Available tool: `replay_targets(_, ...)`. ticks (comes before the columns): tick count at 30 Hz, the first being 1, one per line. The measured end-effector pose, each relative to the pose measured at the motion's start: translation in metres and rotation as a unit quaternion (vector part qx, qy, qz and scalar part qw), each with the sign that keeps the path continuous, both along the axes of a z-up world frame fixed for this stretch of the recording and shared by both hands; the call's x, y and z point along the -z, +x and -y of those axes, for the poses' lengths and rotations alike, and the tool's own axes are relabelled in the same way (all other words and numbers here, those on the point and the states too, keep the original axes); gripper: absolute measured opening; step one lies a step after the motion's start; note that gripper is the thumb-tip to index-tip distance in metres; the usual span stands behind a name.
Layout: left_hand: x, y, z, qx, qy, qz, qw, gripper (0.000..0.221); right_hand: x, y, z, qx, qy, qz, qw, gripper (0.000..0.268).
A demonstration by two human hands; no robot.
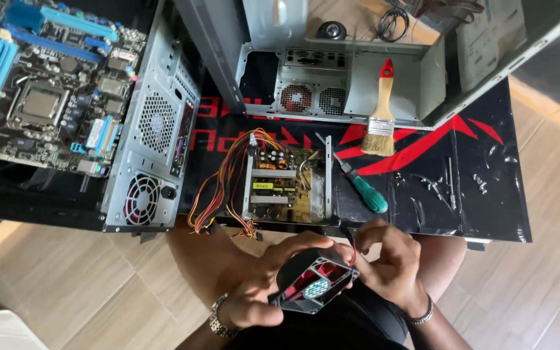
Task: Cleaning a computer fan with a brush and inspecting/manipulating the internal components of a power supply unit.
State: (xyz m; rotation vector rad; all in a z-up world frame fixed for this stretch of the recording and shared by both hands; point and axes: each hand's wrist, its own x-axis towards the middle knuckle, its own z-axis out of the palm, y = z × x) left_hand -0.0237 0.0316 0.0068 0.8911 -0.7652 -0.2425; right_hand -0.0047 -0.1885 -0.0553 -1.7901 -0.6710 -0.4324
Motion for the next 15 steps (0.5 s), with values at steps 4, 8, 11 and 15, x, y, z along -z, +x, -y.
replay_targets(4, 0.002, -0.004, -0.007, 0.093, -0.023, -0.12, 0.988, 0.075, -0.004, 0.003, -0.002, 0.0, -0.015, 0.005, 1.0, 0.024)
replay_targets(8, 0.025, -0.01, -0.006, 0.009, 0.024, -0.108, 0.994, 0.074, -0.013, 0.01, -0.004, 0.041, -0.112, 0.027, 0.992, 0.023)
replay_targets(11, 0.038, -0.011, 0.009, -0.108, -0.025, -0.155, 0.982, 0.063, -0.019, 0.021, -0.003, 0.141, -0.175, 0.075, 0.972, 0.019)
replay_targets(15, 0.048, -0.005, 0.018, -0.24, 0.053, -0.197, 0.949, 0.048, -0.029, 0.046, -0.011, 0.133, -0.182, 0.141, 0.964, 0.016)
